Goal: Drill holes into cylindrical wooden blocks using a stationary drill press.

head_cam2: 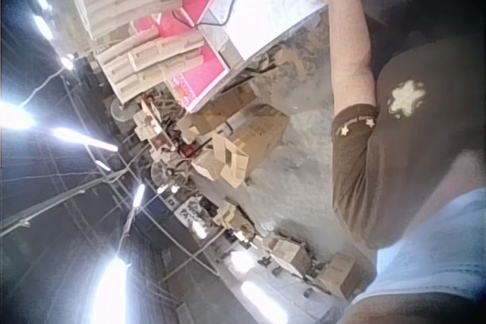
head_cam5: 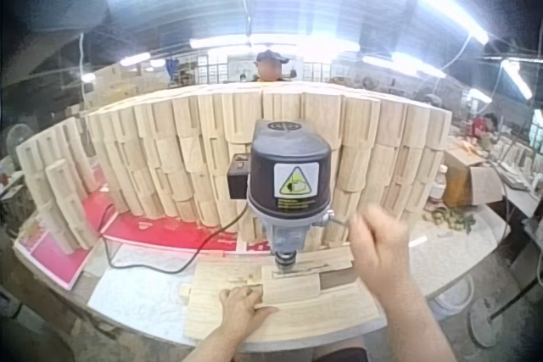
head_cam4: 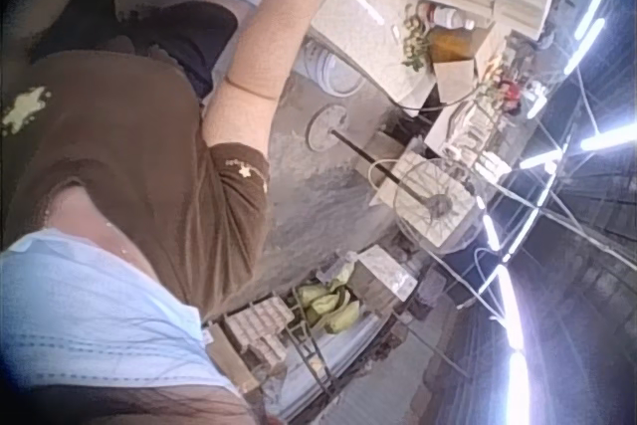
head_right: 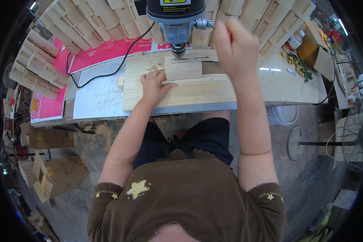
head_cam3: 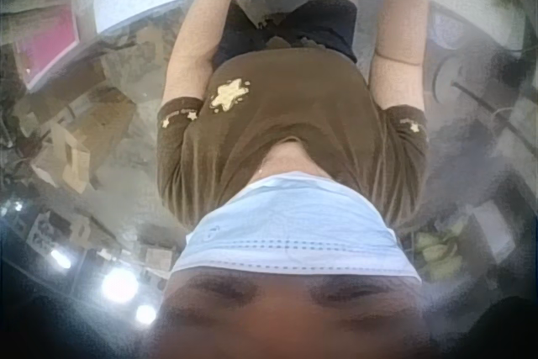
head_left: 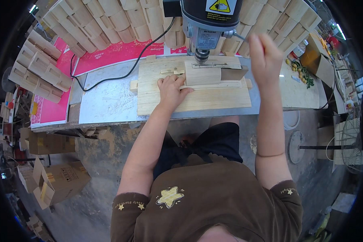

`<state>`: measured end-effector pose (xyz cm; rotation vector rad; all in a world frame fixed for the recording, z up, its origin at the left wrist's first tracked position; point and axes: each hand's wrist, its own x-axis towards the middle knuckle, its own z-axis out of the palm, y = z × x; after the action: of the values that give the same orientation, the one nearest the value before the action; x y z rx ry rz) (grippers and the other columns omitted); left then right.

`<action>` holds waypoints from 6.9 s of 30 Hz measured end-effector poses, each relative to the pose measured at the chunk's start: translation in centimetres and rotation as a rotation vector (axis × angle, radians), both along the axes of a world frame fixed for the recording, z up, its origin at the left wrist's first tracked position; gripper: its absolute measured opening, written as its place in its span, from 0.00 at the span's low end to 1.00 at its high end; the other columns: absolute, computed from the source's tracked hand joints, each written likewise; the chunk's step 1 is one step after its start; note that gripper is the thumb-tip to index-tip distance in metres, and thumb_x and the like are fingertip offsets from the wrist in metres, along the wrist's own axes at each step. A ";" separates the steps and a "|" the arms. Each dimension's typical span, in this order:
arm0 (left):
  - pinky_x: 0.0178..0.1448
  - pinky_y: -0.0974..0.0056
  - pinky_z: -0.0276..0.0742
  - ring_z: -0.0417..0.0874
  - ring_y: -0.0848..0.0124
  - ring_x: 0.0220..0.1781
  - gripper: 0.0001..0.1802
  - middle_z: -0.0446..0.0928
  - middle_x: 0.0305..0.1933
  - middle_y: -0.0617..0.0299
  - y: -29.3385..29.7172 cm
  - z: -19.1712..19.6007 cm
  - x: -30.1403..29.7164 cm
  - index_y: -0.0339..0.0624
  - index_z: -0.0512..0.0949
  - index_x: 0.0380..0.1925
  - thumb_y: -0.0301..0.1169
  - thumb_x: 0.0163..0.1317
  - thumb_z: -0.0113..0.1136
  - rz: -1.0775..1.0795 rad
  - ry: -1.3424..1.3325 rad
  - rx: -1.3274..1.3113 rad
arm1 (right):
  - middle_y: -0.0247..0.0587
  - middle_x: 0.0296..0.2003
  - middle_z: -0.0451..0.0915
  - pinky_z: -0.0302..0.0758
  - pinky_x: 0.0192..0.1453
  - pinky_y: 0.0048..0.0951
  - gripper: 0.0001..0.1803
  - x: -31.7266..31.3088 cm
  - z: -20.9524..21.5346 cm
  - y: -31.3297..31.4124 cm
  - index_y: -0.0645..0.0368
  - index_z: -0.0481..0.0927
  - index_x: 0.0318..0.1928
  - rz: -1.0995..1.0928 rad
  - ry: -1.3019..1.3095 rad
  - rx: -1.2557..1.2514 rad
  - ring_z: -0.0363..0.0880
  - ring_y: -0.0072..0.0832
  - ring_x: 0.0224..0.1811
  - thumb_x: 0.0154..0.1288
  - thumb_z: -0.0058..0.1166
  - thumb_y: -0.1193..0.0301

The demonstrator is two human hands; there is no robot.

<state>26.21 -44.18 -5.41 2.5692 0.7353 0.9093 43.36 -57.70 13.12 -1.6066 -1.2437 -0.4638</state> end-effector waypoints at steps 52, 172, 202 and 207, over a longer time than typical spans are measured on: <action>0.57 0.61 0.67 0.69 0.63 0.55 0.20 0.65 0.54 0.55 3.3 9.2 -17.9 0.42 0.76 0.32 0.25 0.33 0.70 -0.065 -0.459 -0.774 | 0.39 0.32 0.73 0.67 0.41 0.23 0.12 -0.9 -10.2 -5.4 0.66 0.76 0.39 0.409 0.324 -0.552 0.71 0.27 0.36 0.53 0.57 0.78; 0.56 0.56 0.72 0.74 0.54 0.55 0.48 0.72 0.52 0.42 57.2 0.8 -22.2 0.32 0.64 0.54 0.34 0.27 0.75 0.844 -0.416 -0.171 | 0.34 0.26 0.79 0.71 0.37 0.20 0.15 -2.5 -10.9 -6.6 0.63 0.81 0.29 -0.074 0.742 -0.757 0.76 0.19 0.30 0.33 0.64 0.83; 0.52 0.57 0.74 0.77 0.53 0.50 0.44 0.75 0.47 0.45 55.4 1.1 -23.5 0.31 0.66 0.46 0.33 0.25 0.76 0.730 -0.501 -0.214 | 0.35 0.26 0.79 0.70 0.39 0.22 0.12 -3.2 -9.9 -5.3 0.62 0.79 0.27 -0.104 0.755 -0.797 0.76 0.20 0.32 0.36 0.63 0.82; 0.52 0.57 0.74 0.78 0.54 0.50 0.42 0.75 0.47 0.45 52.9 1.9 -23.6 0.30 0.66 0.46 0.32 0.26 0.75 0.746 -0.488 -0.231 | 0.34 0.26 0.79 0.70 0.39 0.21 0.13 -3.0 -10.2 -5.6 0.62 0.79 0.27 -0.060 0.708 -0.779 0.76 0.20 0.32 0.34 0.62 0.83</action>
<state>2.62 8.76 -3.47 1.7433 1.5528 1.4762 40.31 -63.27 2.93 -2.1744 -0.8450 0.6088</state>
